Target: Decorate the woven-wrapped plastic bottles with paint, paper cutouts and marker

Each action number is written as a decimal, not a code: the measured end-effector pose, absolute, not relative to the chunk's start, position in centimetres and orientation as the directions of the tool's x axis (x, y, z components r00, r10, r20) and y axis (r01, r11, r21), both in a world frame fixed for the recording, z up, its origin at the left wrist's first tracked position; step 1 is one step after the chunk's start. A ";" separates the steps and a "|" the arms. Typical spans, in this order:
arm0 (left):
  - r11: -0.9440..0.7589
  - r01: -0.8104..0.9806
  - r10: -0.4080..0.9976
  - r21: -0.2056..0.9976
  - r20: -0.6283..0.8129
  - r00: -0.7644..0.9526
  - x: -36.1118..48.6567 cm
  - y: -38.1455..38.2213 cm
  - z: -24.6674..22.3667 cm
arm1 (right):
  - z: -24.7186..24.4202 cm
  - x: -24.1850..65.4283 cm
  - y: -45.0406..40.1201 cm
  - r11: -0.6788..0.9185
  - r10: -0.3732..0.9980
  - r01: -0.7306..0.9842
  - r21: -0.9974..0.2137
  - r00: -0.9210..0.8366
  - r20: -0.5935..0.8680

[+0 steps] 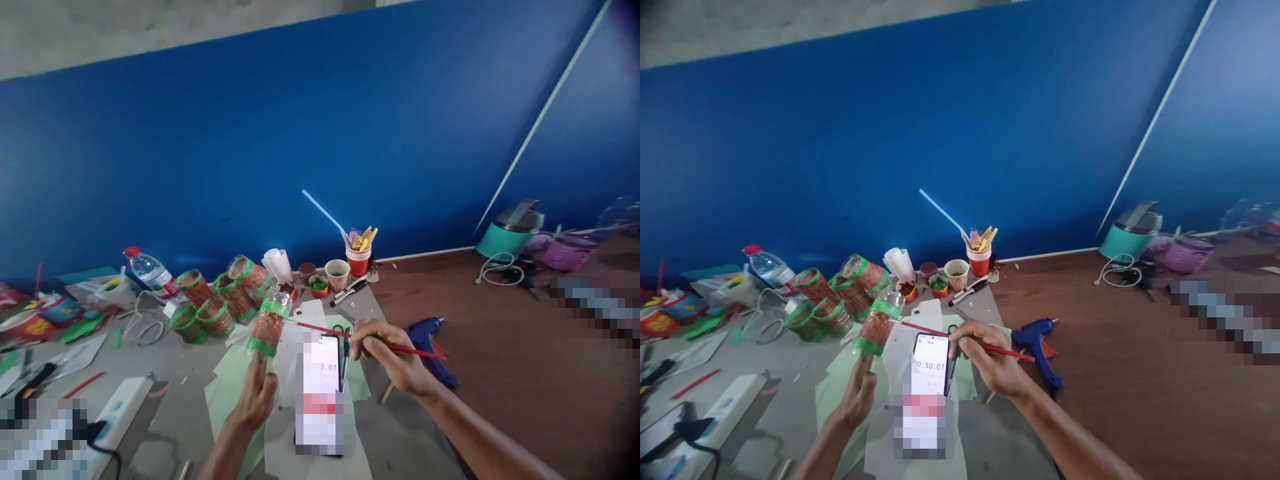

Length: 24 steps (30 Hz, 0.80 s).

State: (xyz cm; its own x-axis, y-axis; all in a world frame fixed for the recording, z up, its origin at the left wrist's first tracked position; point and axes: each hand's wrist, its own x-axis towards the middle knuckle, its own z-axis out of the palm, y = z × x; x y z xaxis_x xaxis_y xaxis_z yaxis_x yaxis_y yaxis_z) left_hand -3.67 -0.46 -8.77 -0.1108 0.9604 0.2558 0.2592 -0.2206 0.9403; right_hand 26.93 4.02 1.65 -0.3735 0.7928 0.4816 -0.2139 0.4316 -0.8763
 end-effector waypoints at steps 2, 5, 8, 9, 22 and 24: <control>-0.246 0.634 0.945 0.733 0.328 -0.013 -3.2 -0.5 -8.0 | 2.0 27.0 3.9 0.438 0.789 -0.217 -0.872 -0.372 0.489; -0.376 0.822 0.882 0.428 0.438 0.175 -2.4 -0.4 -6.7 | 2.0 27.0 3.9 0.440 0.792 -0.167 -0.882 -0.392 0.469; -0.416 0.890 0.803 0.184 0.534 0.265 -1.9 -0.1 -5.7 | 1.8 27.3 4.1 0.453 0.795 -0.130 -0.882 -0.388 0.466; -0.412 0.902 0.781 0.126 0.560 0.279 -1.8 0.0 -5.4 | 1.7 27.4 4.2 0.461 0.795 -0.131 -0.878 -0.377 0.474; -0.372 0.922 0.790 -0.102 0.486 0.373 0.4 -0.6 -2.0 | 2.1 27.1 4.0 0.475 0.776 -0.114 -0.873 -0.415 0.476; -0.367 0.926 0.790 -0.089 0.496 0.361 0.5 -0.7 -1.8 | 2.0 27.4 4.2 0.486 0.778 -0.095 -0.869 -0.405 0.480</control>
State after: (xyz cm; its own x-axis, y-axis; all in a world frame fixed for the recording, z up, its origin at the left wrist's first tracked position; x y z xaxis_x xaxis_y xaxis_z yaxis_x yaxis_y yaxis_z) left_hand 0.49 -0.67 -1.84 0.3608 0.7896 0.4963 0.9259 -0.3672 -0.0890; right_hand 27.45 4.19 2.03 -0.4049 0.7783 0.4799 -0.0947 0.4863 -0.8686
